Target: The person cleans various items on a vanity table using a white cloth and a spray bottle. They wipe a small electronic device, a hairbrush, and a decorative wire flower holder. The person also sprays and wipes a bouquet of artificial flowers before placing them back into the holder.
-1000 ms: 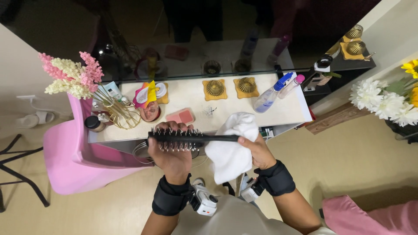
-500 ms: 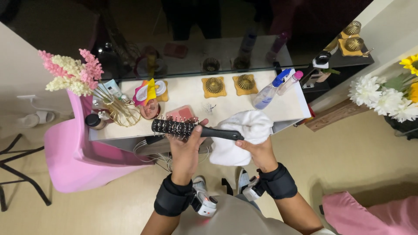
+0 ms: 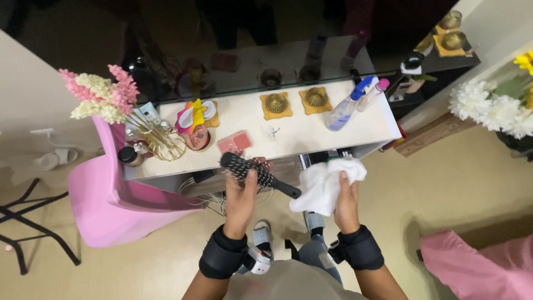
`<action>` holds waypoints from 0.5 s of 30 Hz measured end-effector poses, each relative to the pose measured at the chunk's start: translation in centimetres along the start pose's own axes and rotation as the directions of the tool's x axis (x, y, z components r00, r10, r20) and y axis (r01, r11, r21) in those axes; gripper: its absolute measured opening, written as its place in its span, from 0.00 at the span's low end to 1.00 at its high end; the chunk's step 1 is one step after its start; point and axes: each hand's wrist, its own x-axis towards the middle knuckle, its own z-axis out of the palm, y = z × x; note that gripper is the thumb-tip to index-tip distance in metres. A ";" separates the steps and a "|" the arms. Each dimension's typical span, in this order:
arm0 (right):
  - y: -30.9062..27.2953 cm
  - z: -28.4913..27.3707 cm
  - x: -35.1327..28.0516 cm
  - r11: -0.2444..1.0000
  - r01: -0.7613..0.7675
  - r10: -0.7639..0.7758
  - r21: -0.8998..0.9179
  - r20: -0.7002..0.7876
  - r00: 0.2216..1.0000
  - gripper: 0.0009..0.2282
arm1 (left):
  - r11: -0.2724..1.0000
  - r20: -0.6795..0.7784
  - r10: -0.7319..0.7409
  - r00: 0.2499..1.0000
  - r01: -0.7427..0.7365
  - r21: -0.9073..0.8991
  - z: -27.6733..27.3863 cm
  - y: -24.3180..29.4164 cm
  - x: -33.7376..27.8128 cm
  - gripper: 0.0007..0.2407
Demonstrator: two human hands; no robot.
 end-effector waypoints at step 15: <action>1.4 -9.5 -0.4 0.974 0.081 -0.041 -0.210 0.189 0.981 0.34 | 0.893 0.521 0.035 0.853 -0.261 0.366 11.4 -3.6 -3.0 0.19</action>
